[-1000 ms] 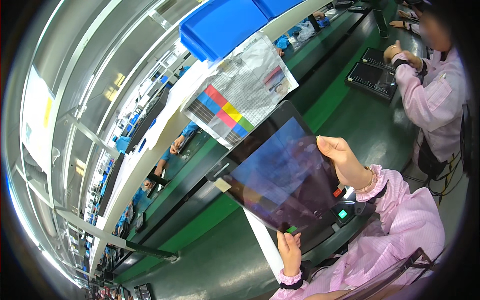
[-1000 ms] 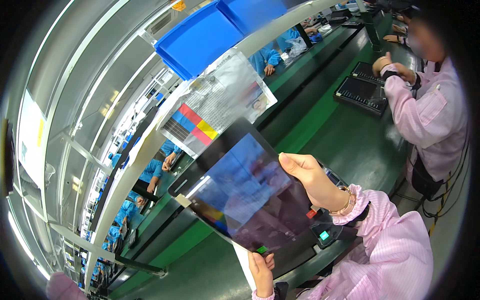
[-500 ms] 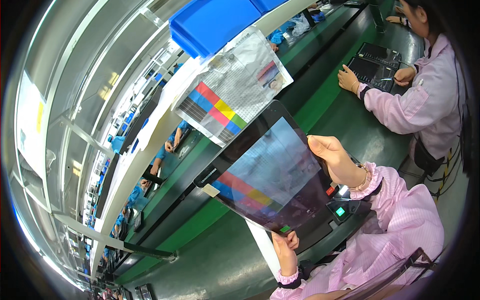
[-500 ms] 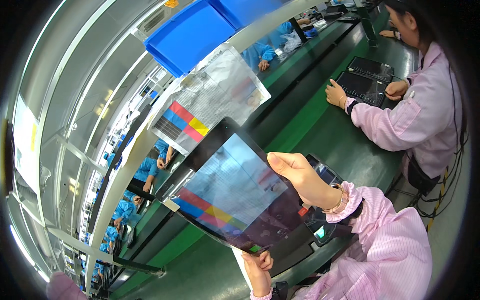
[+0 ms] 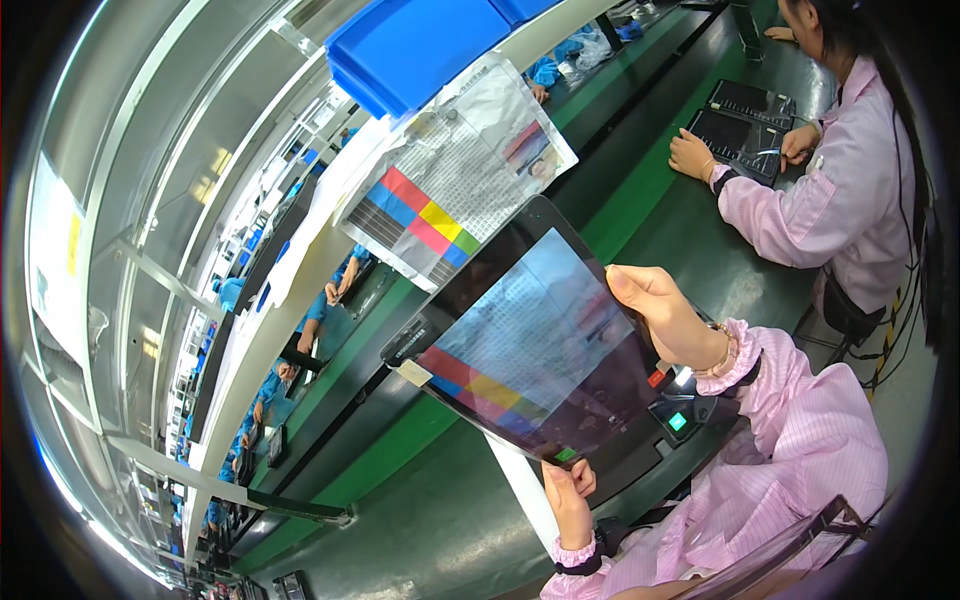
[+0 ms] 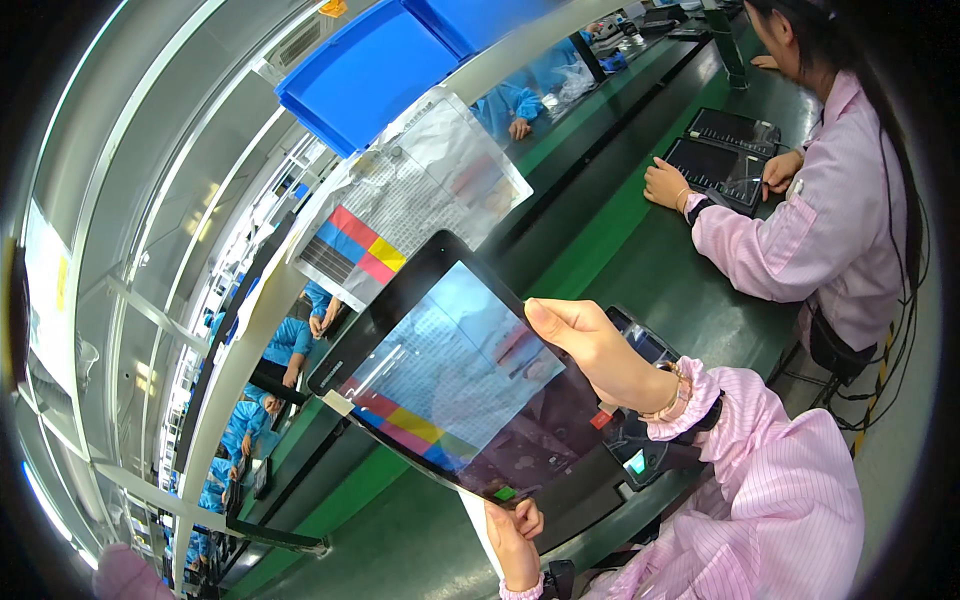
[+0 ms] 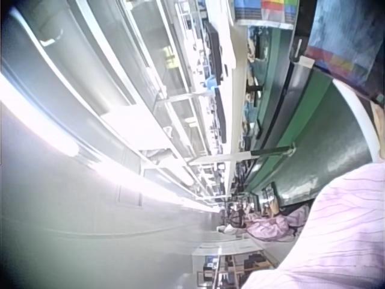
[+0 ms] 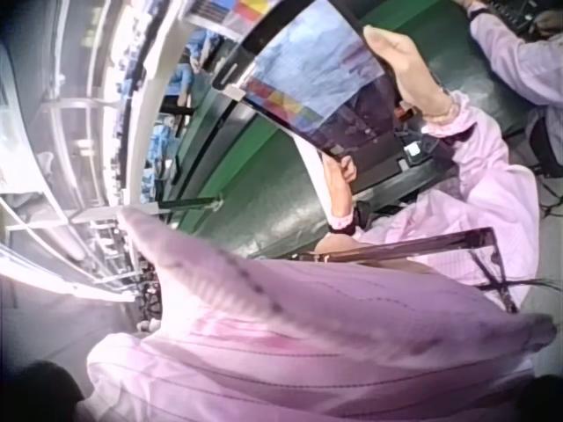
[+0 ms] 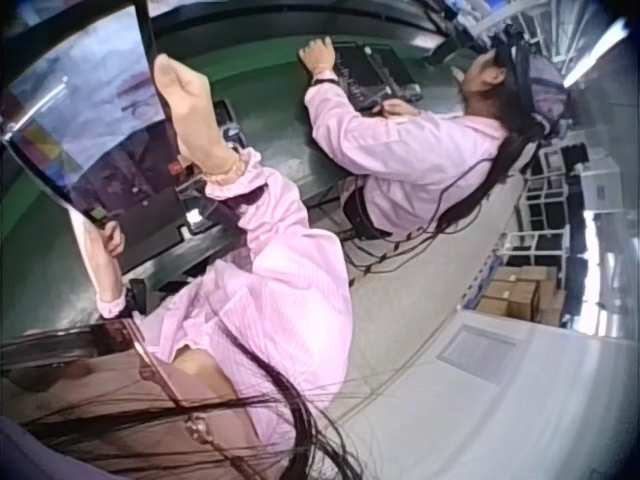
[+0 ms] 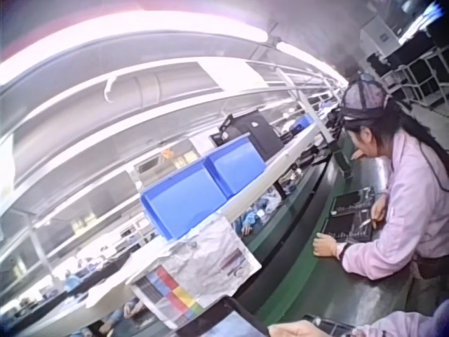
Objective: Inspecting tablet screens and diagnostic software on an assembly line.
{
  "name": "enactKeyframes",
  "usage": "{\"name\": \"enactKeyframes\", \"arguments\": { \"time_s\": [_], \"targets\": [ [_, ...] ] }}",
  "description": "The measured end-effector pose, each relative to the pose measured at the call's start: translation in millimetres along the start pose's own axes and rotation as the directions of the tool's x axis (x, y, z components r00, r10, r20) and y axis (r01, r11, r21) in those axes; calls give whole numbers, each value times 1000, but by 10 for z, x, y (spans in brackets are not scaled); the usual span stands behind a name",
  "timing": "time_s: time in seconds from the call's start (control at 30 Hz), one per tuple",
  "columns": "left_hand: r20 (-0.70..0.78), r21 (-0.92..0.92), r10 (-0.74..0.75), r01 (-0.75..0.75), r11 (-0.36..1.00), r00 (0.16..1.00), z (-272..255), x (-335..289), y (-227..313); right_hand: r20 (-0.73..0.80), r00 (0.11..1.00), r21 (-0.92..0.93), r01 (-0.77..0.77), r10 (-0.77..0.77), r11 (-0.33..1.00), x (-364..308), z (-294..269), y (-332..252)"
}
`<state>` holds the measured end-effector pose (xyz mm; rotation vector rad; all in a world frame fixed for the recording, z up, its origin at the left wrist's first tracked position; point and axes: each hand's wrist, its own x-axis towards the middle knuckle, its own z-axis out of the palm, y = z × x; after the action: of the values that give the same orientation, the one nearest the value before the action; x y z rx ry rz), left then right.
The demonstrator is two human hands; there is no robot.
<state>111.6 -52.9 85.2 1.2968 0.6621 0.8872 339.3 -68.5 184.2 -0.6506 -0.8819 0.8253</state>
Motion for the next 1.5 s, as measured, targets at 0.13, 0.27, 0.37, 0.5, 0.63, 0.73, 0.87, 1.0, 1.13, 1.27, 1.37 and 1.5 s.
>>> {"name": "enactKeyframes", "arguments": {
  "time_s": [0.13, 0.27, 0.37, 0.5, 0.63, 0.73, 0.87, 1.0, 1.13, 1.27, 1.37, 1.5],
  "targets": [
    [-18, -16, 0, -1, 1000, 1000, -38, -16, -64, -11, 1000, -14, 9, -10, 1000, 17, -28, 45],
    [-27, 29, 13, -12, 1000, 1000, -107, -28, -134, -18, 1000, -8, 24, -24, 1000, 23, -18, 66],
    [-38, 2, 14, -13, 1000, 999, -71, -22, -89, -16, 1000, -10, 22, -22, 1000, 27, -7, 63],
    [-54, 12, 10, -9, 1000, 999, -54, -27, -51, -4, 1000, -23, 10, -10, 1000, 37, -41, 109],
    [-53, 0, 8, -8, 1000, 999, -40, -25, -40, -23, 1000, -22, 0, -1, 1000, 33, -47, 104],
    [-52, 10, 9, -9, 1000, 999, -54, -24, -58, -20, 1000, -6, 6, -6, 1000, 28, 2, 53],
    [-50, 13, 7, -6, 1000, 999, -60, -25, -61, -16, 1000, 14, -6, 6, 1000, 24, 28, 29],
    [-53, 16, 1, 0, 1000, 999, -55, -22, -57, 3, 1000, 37, -9, 8, 999, 23, -7, 39],
    [-52, 25, 2, -1, 1000, 999, -70, -15, -82, 2, 1000, 30, -3, 3, 1000, 35, -40, 79],
    [-65, 96, 45, -39, 995, 997, -43, -1, -82, 14, 1000, 46, -9, 8, 999, 29, -16, 48],
    [-75, 86, 35, -29, 996, 997, -32, 0, -68, 22, 1000, 56, -12, 10, 998, 29, -11, 42],
    [-83, 85, 36, -29, 996, 996, -22, -3, -64, 35, 999, 78, -21, 19, 997, 24, -53, 71]
  ]
}}
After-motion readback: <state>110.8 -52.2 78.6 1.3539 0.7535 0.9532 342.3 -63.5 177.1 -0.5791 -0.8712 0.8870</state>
